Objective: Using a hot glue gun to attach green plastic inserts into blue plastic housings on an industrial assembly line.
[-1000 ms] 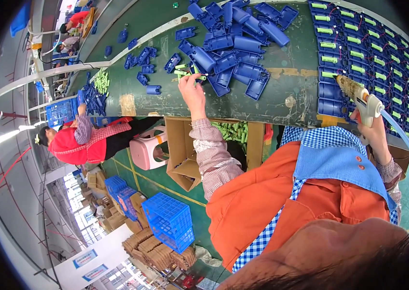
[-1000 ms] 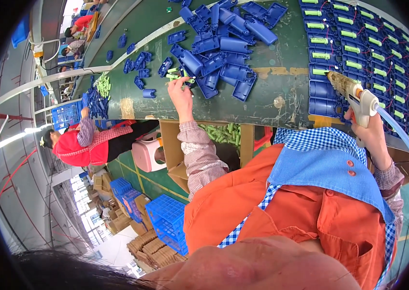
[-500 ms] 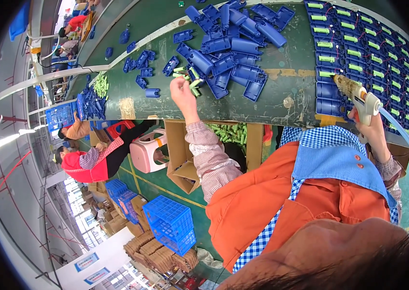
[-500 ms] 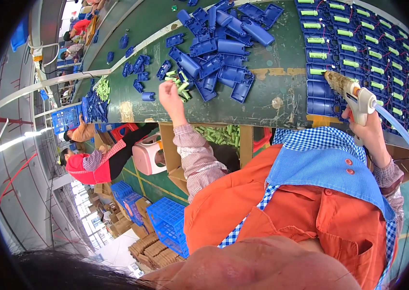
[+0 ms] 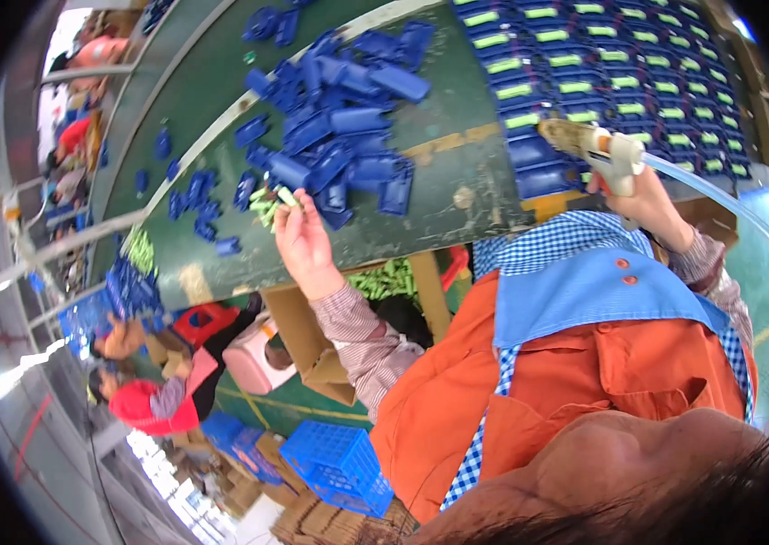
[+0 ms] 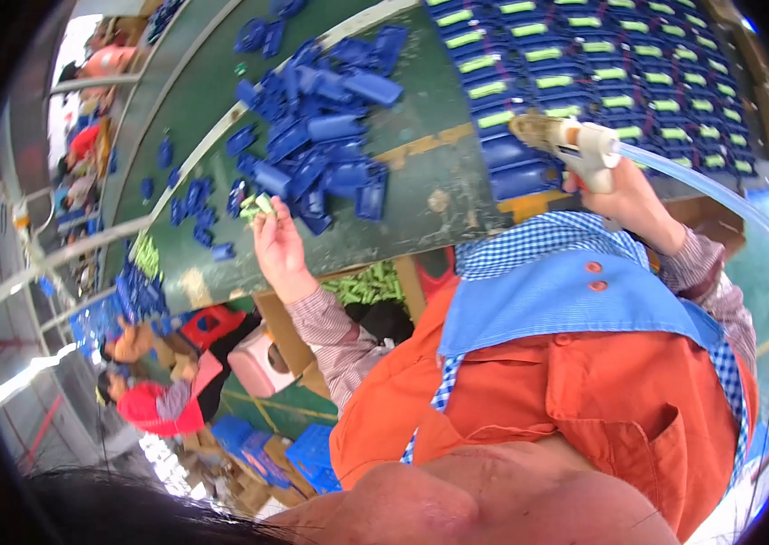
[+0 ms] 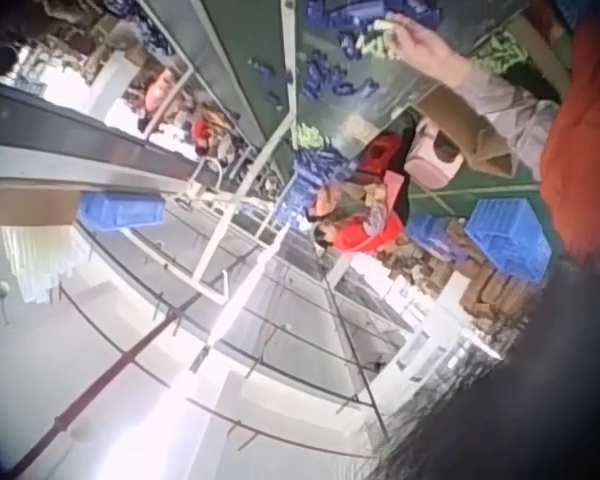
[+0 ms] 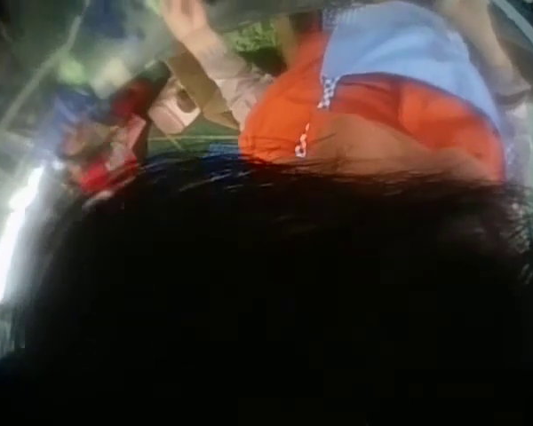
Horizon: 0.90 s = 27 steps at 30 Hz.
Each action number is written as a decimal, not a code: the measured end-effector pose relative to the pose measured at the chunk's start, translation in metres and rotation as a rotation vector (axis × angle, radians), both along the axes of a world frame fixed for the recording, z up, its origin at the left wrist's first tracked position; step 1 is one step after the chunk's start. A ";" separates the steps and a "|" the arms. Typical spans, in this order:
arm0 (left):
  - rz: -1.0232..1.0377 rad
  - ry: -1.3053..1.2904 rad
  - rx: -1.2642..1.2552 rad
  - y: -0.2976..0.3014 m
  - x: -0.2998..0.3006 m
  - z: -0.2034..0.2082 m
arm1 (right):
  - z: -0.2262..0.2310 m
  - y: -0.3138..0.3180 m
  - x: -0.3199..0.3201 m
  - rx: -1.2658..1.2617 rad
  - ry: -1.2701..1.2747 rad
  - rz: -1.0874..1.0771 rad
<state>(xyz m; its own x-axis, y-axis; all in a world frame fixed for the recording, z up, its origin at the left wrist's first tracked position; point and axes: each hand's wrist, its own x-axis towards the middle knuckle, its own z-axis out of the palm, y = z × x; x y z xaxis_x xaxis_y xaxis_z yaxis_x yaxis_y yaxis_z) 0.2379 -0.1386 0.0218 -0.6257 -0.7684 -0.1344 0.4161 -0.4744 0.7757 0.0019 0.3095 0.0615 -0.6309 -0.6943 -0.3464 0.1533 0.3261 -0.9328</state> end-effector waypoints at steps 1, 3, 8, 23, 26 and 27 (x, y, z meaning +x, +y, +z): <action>-0.043 -0.037 0.047 0.008 -0.009 0.007 | 0.005 0.000 0.001 0.002 -0.028 0.012; -0.104 -0.106 0.052 0.027 -0.029 0.011 | 0.007 0.005 0.005 0.018 -0.058 -0.024; -0.409 -0.154 0.056 0.078 -0.070 0.014 | 0.007 0.012 0.013 0.254 0.004 0.075; -0.635 -0.306 -0.164 0.186 -0.142 -0.024 | -0.008 0.020 0.017 0.292 0.178 0.087; -0.598 -0.471 -0.362 0.205 -0.152 -0.023 | -0.016 0.027 0.020 0.238 0.160 0.019; -0.597 -0.473 -0.366 0.210 -0.154 -0.030 | -0.018 0.026 0.021 0.200 0.192 -0.008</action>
<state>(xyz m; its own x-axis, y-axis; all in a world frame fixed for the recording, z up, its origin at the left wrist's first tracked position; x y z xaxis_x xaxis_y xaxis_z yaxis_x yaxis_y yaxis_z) 0.0841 0.0709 -0.0078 -0.8809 -0.3729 -0.2914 -0.2319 -0.1967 0.9526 0.0230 0.3360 0.0434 -0.7031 -0.6189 -0.3502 -0.0165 0.5066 -0.8620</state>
